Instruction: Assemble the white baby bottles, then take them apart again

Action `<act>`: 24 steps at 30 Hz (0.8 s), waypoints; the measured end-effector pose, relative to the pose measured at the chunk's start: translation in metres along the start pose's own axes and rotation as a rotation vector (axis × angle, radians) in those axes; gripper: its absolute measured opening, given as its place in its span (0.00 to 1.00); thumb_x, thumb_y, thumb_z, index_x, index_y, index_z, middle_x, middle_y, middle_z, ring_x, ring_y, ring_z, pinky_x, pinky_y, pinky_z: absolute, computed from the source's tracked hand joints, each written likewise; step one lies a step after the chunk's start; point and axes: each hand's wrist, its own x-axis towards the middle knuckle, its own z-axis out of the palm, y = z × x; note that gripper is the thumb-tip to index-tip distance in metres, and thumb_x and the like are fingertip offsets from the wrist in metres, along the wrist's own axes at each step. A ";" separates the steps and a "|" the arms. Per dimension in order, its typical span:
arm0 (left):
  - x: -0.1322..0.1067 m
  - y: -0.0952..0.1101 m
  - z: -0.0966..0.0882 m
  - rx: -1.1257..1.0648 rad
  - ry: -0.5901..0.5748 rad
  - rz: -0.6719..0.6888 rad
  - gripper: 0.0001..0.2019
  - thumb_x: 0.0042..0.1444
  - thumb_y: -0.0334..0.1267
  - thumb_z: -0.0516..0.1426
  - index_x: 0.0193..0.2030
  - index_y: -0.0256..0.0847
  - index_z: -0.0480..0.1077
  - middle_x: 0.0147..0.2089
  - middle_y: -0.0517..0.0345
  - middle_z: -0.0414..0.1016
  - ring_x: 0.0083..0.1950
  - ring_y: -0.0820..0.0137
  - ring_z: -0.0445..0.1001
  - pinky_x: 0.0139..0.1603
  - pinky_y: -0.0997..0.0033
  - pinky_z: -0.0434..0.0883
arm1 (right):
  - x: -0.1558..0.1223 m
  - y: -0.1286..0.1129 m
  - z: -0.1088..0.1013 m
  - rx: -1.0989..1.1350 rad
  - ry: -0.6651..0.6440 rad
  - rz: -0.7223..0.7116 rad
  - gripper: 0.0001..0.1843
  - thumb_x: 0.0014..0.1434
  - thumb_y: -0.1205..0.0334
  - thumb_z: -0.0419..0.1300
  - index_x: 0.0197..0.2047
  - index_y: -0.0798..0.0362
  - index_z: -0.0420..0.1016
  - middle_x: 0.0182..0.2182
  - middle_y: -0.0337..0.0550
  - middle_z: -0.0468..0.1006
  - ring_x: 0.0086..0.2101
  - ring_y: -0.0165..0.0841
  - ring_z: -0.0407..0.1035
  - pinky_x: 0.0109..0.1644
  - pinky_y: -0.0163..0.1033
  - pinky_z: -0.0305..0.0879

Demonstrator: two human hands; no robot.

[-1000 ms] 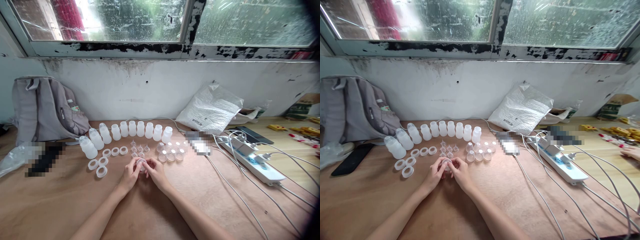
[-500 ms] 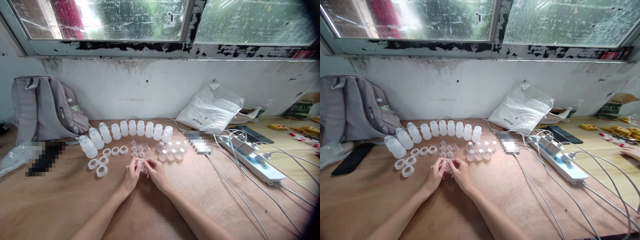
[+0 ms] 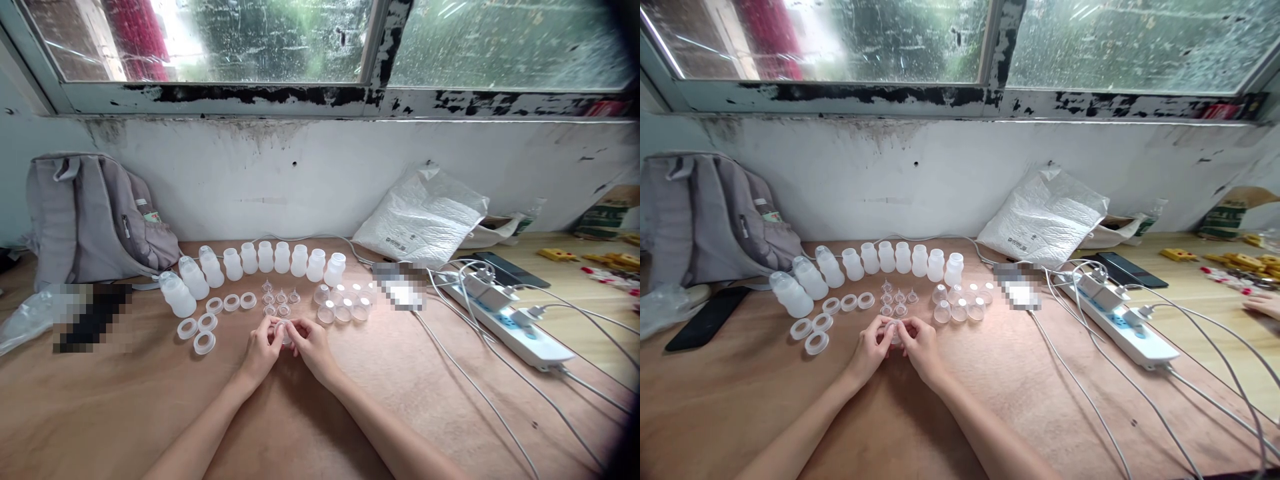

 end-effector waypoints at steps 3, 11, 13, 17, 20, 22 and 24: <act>0.000 -0.001 0.000 -0.002 0.004 -0.003 0.08 0.56 0.41 0.47 0.34 0.40 0.62 0.24 0.61 0.72 0.23 0.73 0.72 0.22 0.77 0.67 | 0.000 0.003 0.000 0.010 -0.006 0.000 0.17 0.53 0.50 0.53 0.32 0.57 0.72 0.21 0.40 0.72 0.17 0.26 0.63 0.17 0.29 0.61; 0.000 -0.002 -0.002 0.017 -0.007 0.005 0.07 0.56 0.40 0.47 0.34 0.40 0.62 0.21 0.63 0.71 0.22 0.73 0.71 0.22 0.77 0.66 | 0.002 0.007 -0.001 0.015 -0.052 -0.001 0.16 0.52 0.52 0.54 0.33 0.57 0.72 0.24 0.41 0.73 0.19 0.26 0.64 0.19 0.30 0.63; 0.000 -0.001 -0.002 0.006 -0.012 0.009 0.07 0.56 0.41 0.47 0.34 0.41 0.62 0.22 0.62 0.71 0.23 0.72 0.72 0.22 0.77 0.66 | 0.001 0.008 0.000 0.012 -0.046 -0.003 0.16 0.53 0.51 0.53 0.33 0.56 0.71 0.25 0.42 0.73 0.19 0.27 0.65 0.19 0.31 0.64; 0.000 -0.001 -0.001 -0.004 -0.013 -0.001 0.08 0.55 0.41 0.47 0.33 0.40 0.62 0.22 0.62 0.71 0.23 0.72 0.72 0.22 0.77 0.67 | 0.000 0.007 0.001 0.000 -0.026 -0.005 0.16 0.53 0.51 0.52 0.31 0.56 0.71 0.24 0.42 0.73 0.19 0.27 0.64 0.17 0.30 0.63; 0.000 -0.001 0.000 -0.015 -0.011 -0.010 0.08 0.55 0.42 0.48 0.33 0.40 0.62 0.21 0.63 0.70 0.22 0.73 0.71 0.22 0.76 0.67 | 0.000 0.004 0.001 -0.007 -0.017 -0.007 0.15 0.53 0.52 0.53 0.30 0.56 0.71 0.23 0.41 0.73 0.17 0.26 0.63 0.17 0.30 0.62; 0.000 -0.002 0.000 -0.024 -0.018 -0.016 0.08 0.55 0.42 0.48 0.32 0.40 0.62 0.21 0.63 0.70 0.21 0.73 0.71 0.22 0.76 0.67 | 0.000 0.004 0.001 -0.007 -0.016 -0.006 0.14 0.53 0.53 0.53 0.30 0.56 0.70 0.23 0.41 0.72 0.16 0.25 0.62 0.17 0.31 0.61; 0.000 -0.003 0.000 -0.030 -0.022 -0.020 0.09 0.55 0.42 0.48 0.32 0.40 0.62 0.21 0.63 0.70 0.20 0.73 0.70 0.22 0.76 0.66 | 0.000 0.004 0.001 -0.004 -0.021 -0.002 0.15 0.53 0.52 0.53 0.30 0.56 0.70 0.23 0.40 0.72 0.17 0.26 0.63 0.17 0.31 0.62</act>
